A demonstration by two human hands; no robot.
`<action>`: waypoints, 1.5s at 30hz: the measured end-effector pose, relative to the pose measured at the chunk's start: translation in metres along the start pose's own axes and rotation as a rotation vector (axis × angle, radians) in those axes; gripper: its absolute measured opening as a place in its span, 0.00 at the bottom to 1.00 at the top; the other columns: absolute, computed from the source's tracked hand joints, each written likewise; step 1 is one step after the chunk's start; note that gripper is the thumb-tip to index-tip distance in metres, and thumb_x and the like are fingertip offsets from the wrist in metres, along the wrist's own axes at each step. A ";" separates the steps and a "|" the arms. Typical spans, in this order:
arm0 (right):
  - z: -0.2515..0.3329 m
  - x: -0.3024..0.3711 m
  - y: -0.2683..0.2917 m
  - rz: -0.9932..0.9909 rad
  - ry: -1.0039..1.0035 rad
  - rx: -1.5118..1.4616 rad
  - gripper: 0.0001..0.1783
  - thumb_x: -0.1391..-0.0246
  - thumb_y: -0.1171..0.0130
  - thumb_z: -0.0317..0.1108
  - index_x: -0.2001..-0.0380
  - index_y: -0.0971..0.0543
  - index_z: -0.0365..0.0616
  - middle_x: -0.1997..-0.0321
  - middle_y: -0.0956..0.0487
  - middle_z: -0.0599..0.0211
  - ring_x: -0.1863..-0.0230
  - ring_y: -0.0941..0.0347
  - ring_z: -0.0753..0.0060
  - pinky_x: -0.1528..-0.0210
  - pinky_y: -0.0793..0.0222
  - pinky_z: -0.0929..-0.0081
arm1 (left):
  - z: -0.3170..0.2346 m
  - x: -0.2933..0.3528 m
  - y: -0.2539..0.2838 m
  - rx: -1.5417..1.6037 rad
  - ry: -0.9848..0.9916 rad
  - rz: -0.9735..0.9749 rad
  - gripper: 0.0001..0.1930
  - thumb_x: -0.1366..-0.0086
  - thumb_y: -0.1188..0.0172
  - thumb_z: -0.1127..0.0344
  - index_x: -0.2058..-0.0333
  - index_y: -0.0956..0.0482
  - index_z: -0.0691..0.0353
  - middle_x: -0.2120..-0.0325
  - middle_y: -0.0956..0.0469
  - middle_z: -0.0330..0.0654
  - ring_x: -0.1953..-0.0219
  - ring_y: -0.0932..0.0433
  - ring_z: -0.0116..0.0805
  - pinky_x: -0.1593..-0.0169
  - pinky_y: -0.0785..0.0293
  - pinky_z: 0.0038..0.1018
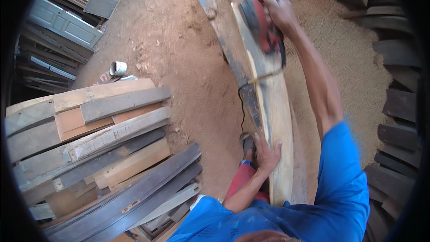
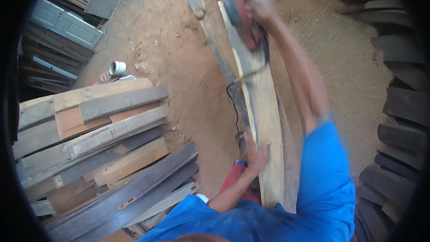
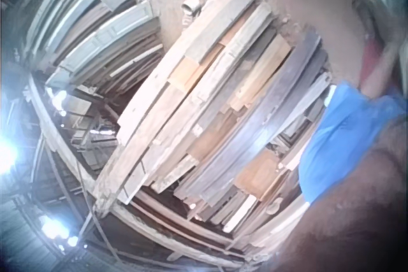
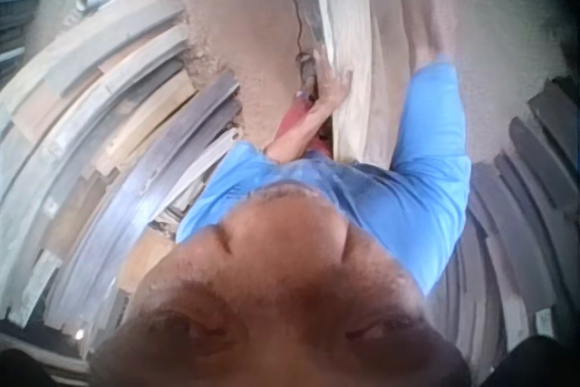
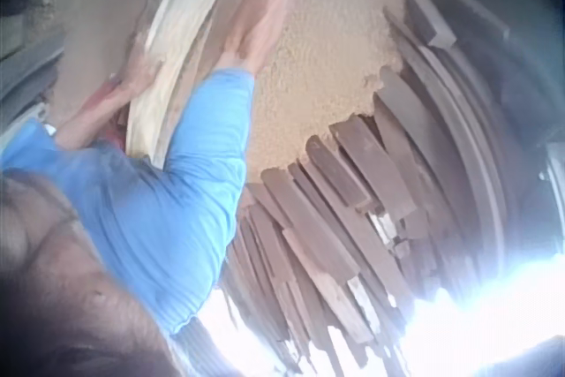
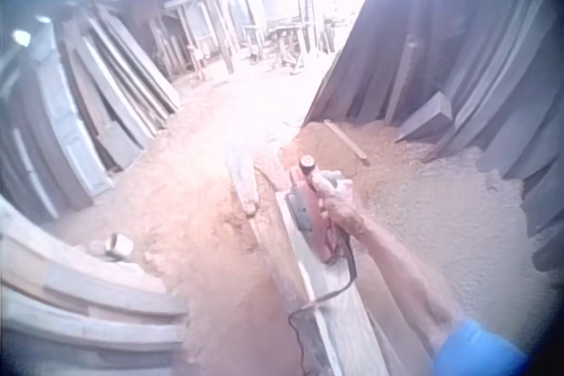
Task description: The person uses a handheld electric sander to smooth the surface of a long wooden plank. They repeatedly sand the plank, flip it over to sand the other side, and inspect the surface between passes.
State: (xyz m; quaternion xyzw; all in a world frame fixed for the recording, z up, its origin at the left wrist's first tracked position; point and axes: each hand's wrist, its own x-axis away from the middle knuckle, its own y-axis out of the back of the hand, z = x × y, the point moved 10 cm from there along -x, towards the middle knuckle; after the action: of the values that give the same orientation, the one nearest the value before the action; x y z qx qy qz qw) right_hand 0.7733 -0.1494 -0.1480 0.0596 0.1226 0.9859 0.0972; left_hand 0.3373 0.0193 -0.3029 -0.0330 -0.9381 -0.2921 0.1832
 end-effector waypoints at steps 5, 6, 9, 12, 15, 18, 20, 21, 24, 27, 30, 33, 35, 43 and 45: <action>0.010 0.162 0.087 -0.063 -0.109 -0.092 0.17 0.35 0.41 0.48 0.63 0.19 0.44 0.77 0.28 0.80 0.77 0.32 0.86 0.75 0.35 0.78 | 0.002 0.002 -0.006 0.023 0.036 0.001 0.49 0.33 0.36 0.52 0.26 0.56 0.70 0.30 0.53 0.79 0.26 0.52 0.73 0.25 0.51 0.51; 0.011 0.192 0.097 -0.059 -0.092 -0.070 0.15 0.37 0.40 0.44 0.61 0.19 0.42 0.76 0.27 0.80 0.77 0.32 0.86 0.75 0.35 0.79 | 0.009 0.002 -0.009 0.022 0.002 -0.047 0.48 0.32 0.36 0.52 0.26 0.55 0.70 0.30 0.52 0.78 0.27 0.51 0.74 0.25 0.51 0.51; -0.007 0.279 0.130 -0.063 -0.115 -0.020 0.18 0.41 0.40 0.36 0.51 0.19 0.39 0.76 0.27 0.80 0.78 0.32 0.85 0.75 0.34 0.80 | 0.024 -0.009 -0.023 0.016 -0.139 -0.135 0.46 0.31 0.37 0.53 0.27 0.53 0.71 0.29 0.49 0.73 0.27 0.50 0.73 0.26 0.50 0.51; -0.027 0.368 0.142 -0.119 -0.152 -0.277 0.19 0.42 0.39 0.37 0.51 0.19 0.38 0.75 0.26 0.79 0.78 0.31 0.85 0.74 0.33 0.79 | 0.037 0.001 -0.017 0.041 -0.289 -0.034 0.42 0.30 0.40 0.55 0.28 0.50 0.71 0.29 0.46 0.68 0.27 0.47 0.69 0.26 0.48 0.50; -0.056 0.450 0.157 -0.151 -0.219 -0.215 0.15 0.42 0.39 0.37 0.56 0.19 0.39 0.75 0.26 0.77 0.78 0.30 0.83 0.74 0.32 0.77 | 0.064 0.081 -0.014 0.160 -0.250 0.266 0.33 0.29 0.42 0.60 0.30 0.39 0.67 0.34 0.32 0.60 0.30 0.35 0.56 0.29 0.40 0.46; -0.080 0.526 0.160 -0.102 -0.274 -0.101 0.15 0.40 0.39 0.43 0.62 0.21 0.40 0.76 0.25 0.76 0.77 0.30 0.83 0.73 0.32 0.77 | 0.169 0.167 -0.031 0.223 0.061 0.690 0.26 0.28 0.41 0.58 0.36 0.27 0.63 0.44 0.21 0.48 0.39 0.24 0.43 0.35 0.31 0.39; -0.085 0.573 0.149 -0.013 -0.246 -0.144 0.21 0.34 0.44 0.51 0.66 0.22 0.41 0.76 0.25 0.76 0.77 0.30 0.83 0.72 0.32 0.78 | 0.263 0.193 -0.044 0.473 0.164 0.585 0.23 0.28 0.39 0.55 0.40 0.22 0.61 0.53 0.18 0.38 0.50 0.22 0.29 0.41 0.27 0.30; -0.094 0.596 0.152 -0.007 -0.269 -0.136 0.22 0.33 0.45 0.52 0.66 0.23 0.41 0.76 0.25 0.76 0.77 0.29 0.83 0.72 0.32 0.78 | 0.251 0.214 -0.044 0.606 0.348 0.510 0.25 0.26 0.43 0.49 0.40 0.23 0.60 0.58 0.20 0.34 0.57 0.24 0.25 0.46 0.25 0.27; -0.107 0.662 0.142 0.022 -0.336 -0.216 0.19 0.32 0.47 0.49 0.62 0.24 0.43 0.75 0.26 0.79 0.78 0.32 0.87 0.75 0.33 0.80 | 0.206 0.245 -0.058 0.877 0.469 0.474 0.29 0.23 0.55 0.40 0.40 0.24 0.58 0.60 0.19 0.34 0.61 0.24 0.26 0.54 0.24 0.29; -0.124 0.714 0.132 0.040 -0.365 -0.220 0.19 0.33 0.47 0.49 0.63 0.24 0.43 0.75 0.27 0.78 0.77 0.31 0.86 0.74 0.31 0.78 | 0.197 0.244 -0.085 0.968 0.448 0.494 0.29 0.21 0.61 0.40 0.43 0.23 0.58 0.62 0.18 0.34 0.64 0.23 0.26 0.58 0.24 0.30; -0.135 0.767 0.118 0.127 -0.449 -0.154 0.26 0.34 0.46 0.54 0.54 0.23 0.39 0.76 0.25 0.73 0.76 0.27 0.81 0.73 0.30 0.75 | 0.193 0.240 -0.096 1.009 0.411 0.538 0.30 0.20 0.65 0.40 0.48 0.22 0.58 0.67 0.19 0.33 0.69 0.23 0.26 0.60 0.24 0.30; -0.150 0.816 0.105 0.198 -0.464 -0.155 0.32 0.38 0.44 0.57 0.49 0.24 0.37 0.75 0.21 0.65 0.73 0.22 0.72 0.69 0.26 0.69 | 0.188 0.243 -0.097 0.998 0.352 0.650 0.31 0.20 0.67 0.39 0.48 0.22 0.59 0.67 0.19 0.33 0.69 0.23 0.26 0.61 0.25 0.29; -0.146 0.839 0.103 0.227 -0.408 -0.051 0.36 0.39 0.43 0.60 0.46 0.25 0.33 0.71 0.18 0.55 0.68 0.19 0.63 0.65 0.24 0.63 | 0.201 0.238 -0.092 0.937 0.361 0.679 0.33 0.21 0.68 0.38 0.47 0.22 0.59 0.64 0.16 0.35 0.67 0.21 0.27 0.62 0.26 0.28; -0.147 0.849 0.095 0.123 -0.353 0.033 0.41 0.41 0.42 0.64 0.52 0.22 0.28 0.63 0.18 0.36 0.58 0.17 0.40 0.55 0.25 0.53 | 0.258 0.290 -0.104 0.520 0.451 0.672 0.28 0.25 0.61 0.41 0.51 0.19 0.56 0.61 0.16 0.36 0.62 0.20 0.34 0.56 0.26 0.35; -0.141 0.829 0.085 0.156 -0.336 0.055 0.42 0.40 0.43 0.64 0.46 0.24 0.28 0.64 0.18 0.36 0.58 0.17 0.39 0.55 0.25 0.53 | 0.279 0.324 -0.127 0.245 0.298 0.779 0.26 0.27 0.58 0.43 0.53 0.18 0.55 0.60 0.16 0.38 0.60 0.20 0.36 0.55 0.26 0.36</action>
State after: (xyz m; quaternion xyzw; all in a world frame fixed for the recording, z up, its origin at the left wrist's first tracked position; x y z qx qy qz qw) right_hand -0.0693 -0.0919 -0.1848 0.2356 0.1266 0.9628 0.0379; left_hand -0.0762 0.0563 -0.4657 -0.3197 -0.8467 -0.0894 0.4158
